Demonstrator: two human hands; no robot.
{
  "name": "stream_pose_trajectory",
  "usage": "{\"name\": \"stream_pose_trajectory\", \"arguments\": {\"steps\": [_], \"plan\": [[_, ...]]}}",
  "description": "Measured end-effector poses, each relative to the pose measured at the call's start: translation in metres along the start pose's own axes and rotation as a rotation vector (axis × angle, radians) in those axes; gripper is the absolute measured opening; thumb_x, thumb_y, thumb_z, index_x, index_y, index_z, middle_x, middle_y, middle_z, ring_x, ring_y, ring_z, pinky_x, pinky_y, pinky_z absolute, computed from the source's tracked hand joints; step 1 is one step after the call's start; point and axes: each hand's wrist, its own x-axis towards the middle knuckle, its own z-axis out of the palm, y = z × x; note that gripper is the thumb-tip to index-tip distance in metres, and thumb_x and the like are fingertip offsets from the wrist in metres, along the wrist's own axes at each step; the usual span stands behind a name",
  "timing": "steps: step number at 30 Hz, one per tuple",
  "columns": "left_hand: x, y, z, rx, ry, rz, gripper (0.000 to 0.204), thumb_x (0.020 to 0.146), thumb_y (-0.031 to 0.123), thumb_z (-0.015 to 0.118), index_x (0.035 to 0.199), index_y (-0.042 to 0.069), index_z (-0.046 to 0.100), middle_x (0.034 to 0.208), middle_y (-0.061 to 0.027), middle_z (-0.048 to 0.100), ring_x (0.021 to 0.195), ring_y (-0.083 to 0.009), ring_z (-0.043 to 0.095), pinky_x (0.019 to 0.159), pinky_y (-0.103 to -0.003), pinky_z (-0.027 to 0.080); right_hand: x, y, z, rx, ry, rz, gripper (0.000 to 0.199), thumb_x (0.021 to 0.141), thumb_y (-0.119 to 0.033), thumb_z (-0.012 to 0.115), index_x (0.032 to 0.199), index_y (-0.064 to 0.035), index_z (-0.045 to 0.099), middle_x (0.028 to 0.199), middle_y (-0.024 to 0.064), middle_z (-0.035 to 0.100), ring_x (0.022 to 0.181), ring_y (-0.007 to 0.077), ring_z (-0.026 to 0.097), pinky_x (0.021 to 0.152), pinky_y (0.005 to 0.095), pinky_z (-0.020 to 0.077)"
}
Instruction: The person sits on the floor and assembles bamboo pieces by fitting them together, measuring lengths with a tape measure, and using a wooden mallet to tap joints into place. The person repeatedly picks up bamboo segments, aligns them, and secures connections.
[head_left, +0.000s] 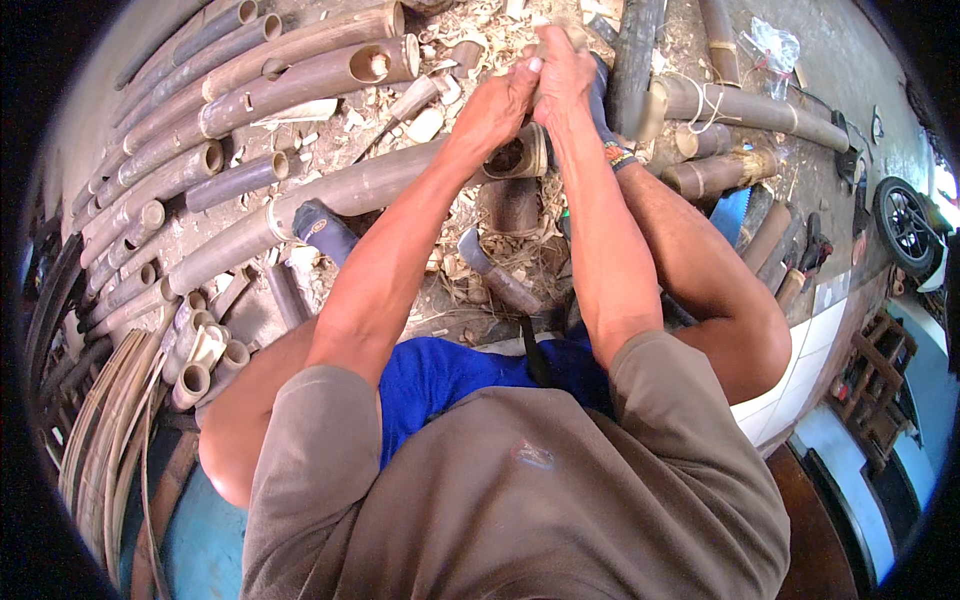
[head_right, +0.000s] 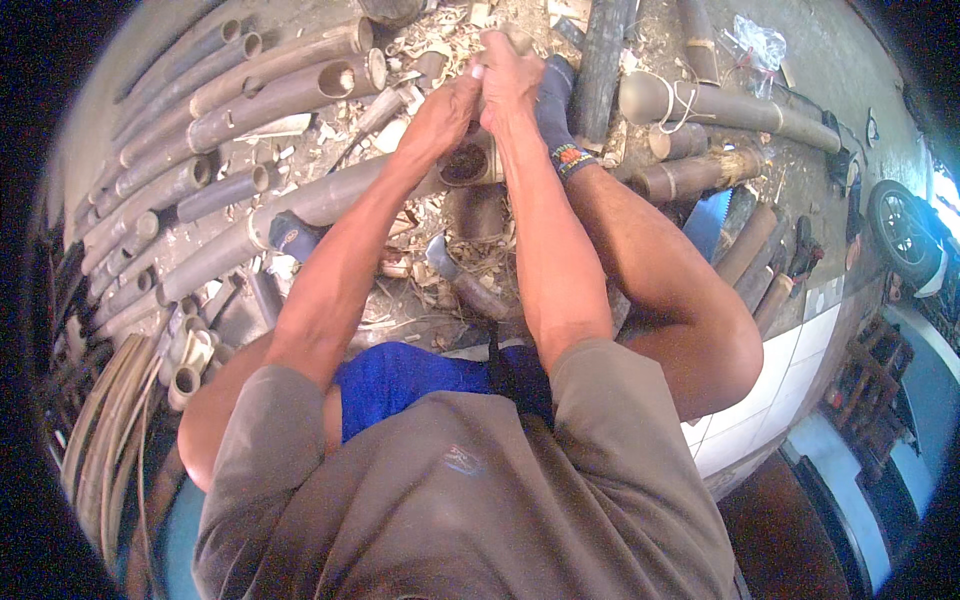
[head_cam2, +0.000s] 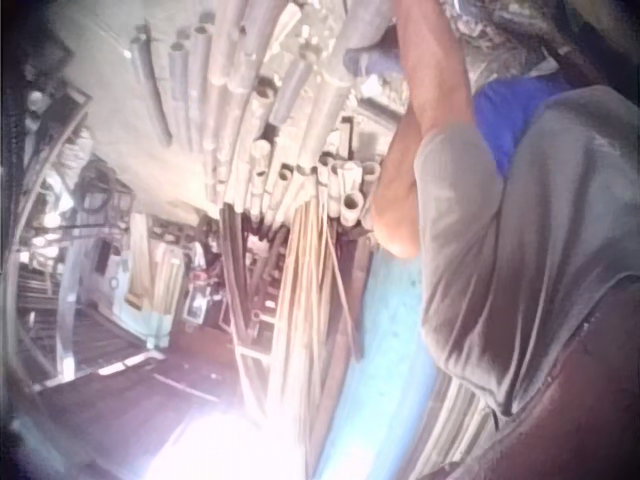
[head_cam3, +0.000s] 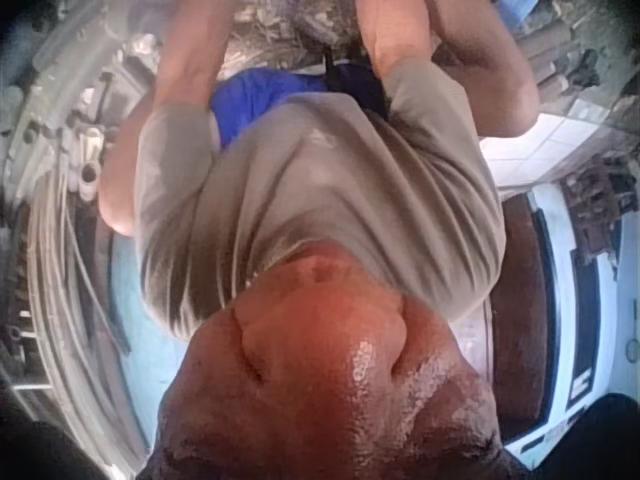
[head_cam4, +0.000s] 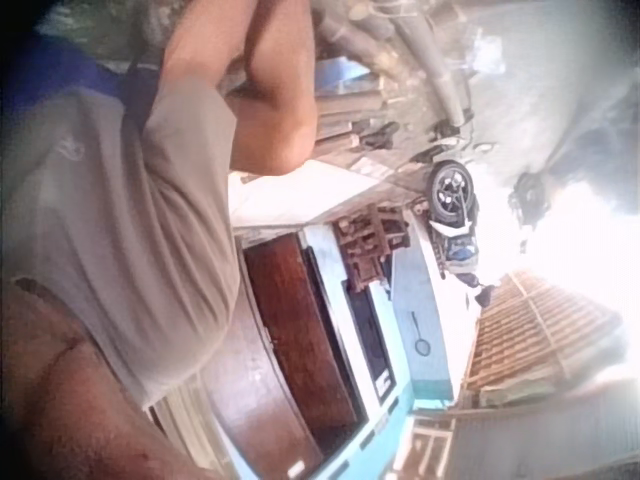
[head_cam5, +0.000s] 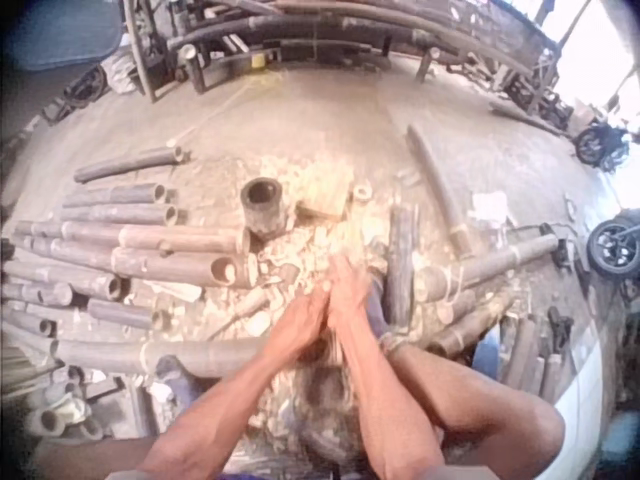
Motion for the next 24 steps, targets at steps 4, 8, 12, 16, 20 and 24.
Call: {"name": "stream_pose_trajectory", "arguments": {"steps": [4,8,12,16,20,24], "plan": [[-0.003,-0.021,0.007,-0.020,0.182,-0.059,0.096,0.104,0.075,0.016,0.096,-0.005,0.069,0.080,-0.0301,0.069,0.090,-0.0530,0.066,0.084,-0.057,0.049,0.002,0.005,0.015,-0.217,-0.110,0.136,0.019,0.083,-0.017,0.076,0.088,-0.0017,0.066,0.073,0.0047,0.063,0.060,0.0153,0.059,0.053,0.0324,0.0495],[-0.031,-0.040,0.008,-0.141,0.356,-0.149,0.082,0.110,0.065,0.021,0.094,-0.002,0.066,0.072,-0.0166,0.064,0.074,-0.0348,0.064,0.071,-0.055,0.050,-0.017,0.012,0.044,-0.410,-0.437,0.247,0.019,0.086,-0.018,0.078,0.089,-0.0030,0.067,0.072,0.0057,0.064,0.059,0.0178,0.062,0.054,0.0322,0.0532],[-0.065,-0.118,0.070,-1.337,0.951,0.037,0.046,0.112,0.041,0.042,0.143,0.008,0.045,0.137,-0.0131,0.053,0.119,-0.0235,0.057,0.105,-0.039,0.049,-0.061,0.079,0.072,-0.967,-1.177,0.038,0.056,0.074,-0.049,0.080,0.090,0.0051,0.075,0.078,0.0201,0.074,0.072,0.0289,0.070,0.071,0.0418,0.0572],[-0.052,-0.069,0.043,-0.439,0.719,0.163,0.040,0.112,0.028,0.040,0.118,-0.005,0.061,0.108,-0.0224,0.066,0.100,-0.0351,0.063,0.092,-0.044,0.050,-0.015,0.057,0.042,-0.708,-0.917,-0.047,0.046,0.082,-0.043,0.075,0.097,0.0001,0.072,0.078,0.0175,0.068,0.070,0.0273,0.067,0.070,0.0410,0.0566],[-0.026,-0.005,-0.007,0.013,0.205,0.034,0.086,0.107,0.068,0.032,0.114,-0.012,0.064,0.092,-0.0375,0.068,0.096,-0.0533,0.068,0.090,-0.054,0.051,-0.007,-0.013,0.017,-0.033,-0.381,0.377,0.023,0.089,-0.024,0.076,0.098,-0.0064,0.064,0.071,0.0061,0.059,0.059,0.0147,0.057,0.055,0.0336,0.0529],[-0.037,-0.018,0.003,-0.016,0.310,-0.080,0.087,0.108,0.067,0.029,0.114,-0.012,0.064,0.087,-0.0316,0.069,0.086,-0.0481,0.069,0.083,-0.053,0.051,-0.008,-0.003,0.029,-0.126,-0.506,0.449,0.023,0.087,-0.021,0.079,0.096,-0.0059,0.064,0.072,0.0053,0.060,0.059,0.0125,0.057,0.051,0.0285,0.0509]]}}
